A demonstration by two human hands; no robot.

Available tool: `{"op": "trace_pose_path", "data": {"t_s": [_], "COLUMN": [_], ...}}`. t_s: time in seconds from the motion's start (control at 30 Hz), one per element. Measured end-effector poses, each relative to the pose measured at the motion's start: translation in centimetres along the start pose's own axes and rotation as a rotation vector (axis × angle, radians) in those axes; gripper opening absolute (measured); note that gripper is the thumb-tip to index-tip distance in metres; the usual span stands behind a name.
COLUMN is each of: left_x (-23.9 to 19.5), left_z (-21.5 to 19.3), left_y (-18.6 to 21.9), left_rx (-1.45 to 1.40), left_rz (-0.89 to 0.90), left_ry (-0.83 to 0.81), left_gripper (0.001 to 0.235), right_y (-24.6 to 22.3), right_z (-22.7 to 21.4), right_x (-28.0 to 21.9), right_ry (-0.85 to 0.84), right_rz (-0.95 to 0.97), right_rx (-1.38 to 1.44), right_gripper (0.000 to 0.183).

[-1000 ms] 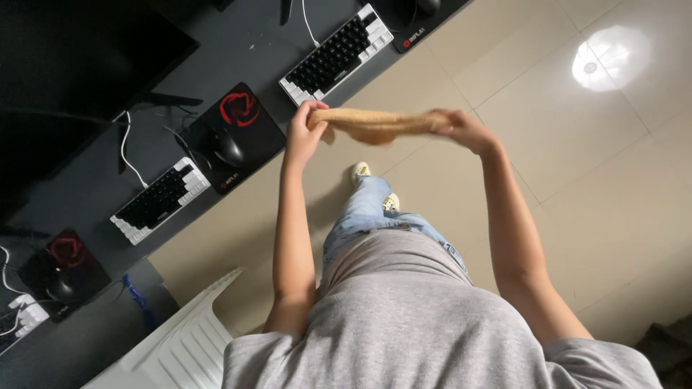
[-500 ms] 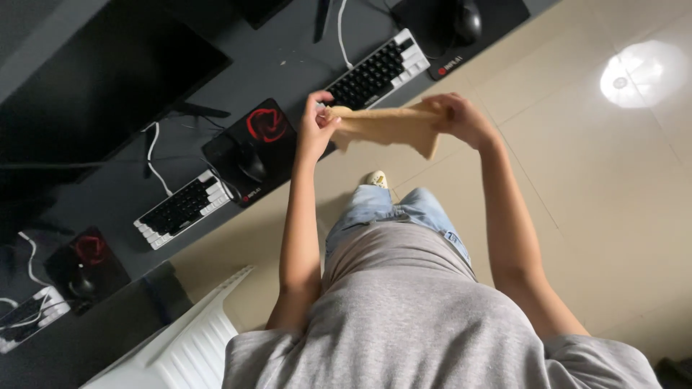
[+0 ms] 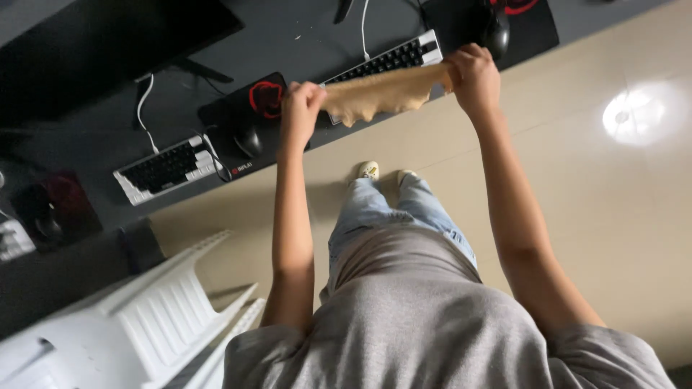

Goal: The person cleans a pair of black headphones with a cloth, then wipes a computer keyboard and mouse. They spray the cloth with a liquid from a bottle and continue wiping the keyboard and mousepad.

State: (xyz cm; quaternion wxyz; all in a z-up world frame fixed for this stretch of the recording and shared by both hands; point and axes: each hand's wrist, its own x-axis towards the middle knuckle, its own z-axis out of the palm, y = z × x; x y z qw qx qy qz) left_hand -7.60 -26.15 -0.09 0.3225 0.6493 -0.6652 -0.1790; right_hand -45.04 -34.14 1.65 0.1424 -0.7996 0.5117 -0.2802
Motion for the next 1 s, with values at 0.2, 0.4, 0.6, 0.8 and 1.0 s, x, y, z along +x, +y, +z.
{"op": "trace_pose_path", "data": {"t_s": [0.2, 0.4, 0.6, 0.8, 1.0], "left_x": [0.3, -6.2, -10.5, -9.8, -9.8], "left_z": [-2.6, 7.3, 16.8, 21.0, 21.3], "left_y": [4.7, -2.8, -9.2, -11.9, -11.3], "left_rx": [-0.200, -0.217, -0.271, -0.421, -0.713], "left_rz": [0.073, -0.213, -0.375, -0.382, -0.540], "left_ry": [0.274, 0.086, 0.253, 0.280, 0.368], "left_gripper": [0.017, 0.034, 0.070, 0.084, 0.082], "right_y": [-0.1, 6.4, 2.1, -4.0, -5.8], "right_z": [-1.6, 5.4, 13.2, 22.1, 25.1], "right_x": [3.5, 0.1, 0.0, 4.5, 5.9], "right_ry": [0.119, -0.140, -0.300, -0.629, -0.727], "right_rz": [-0.174, -0.312, -0.331, -1.049, -0.882], "right_rx": [0.102, -0.086, -0.004, -0.156, -0.055], "right_gripper": [0.024, 0.009, 0.048, 0.062, 0.069]}}
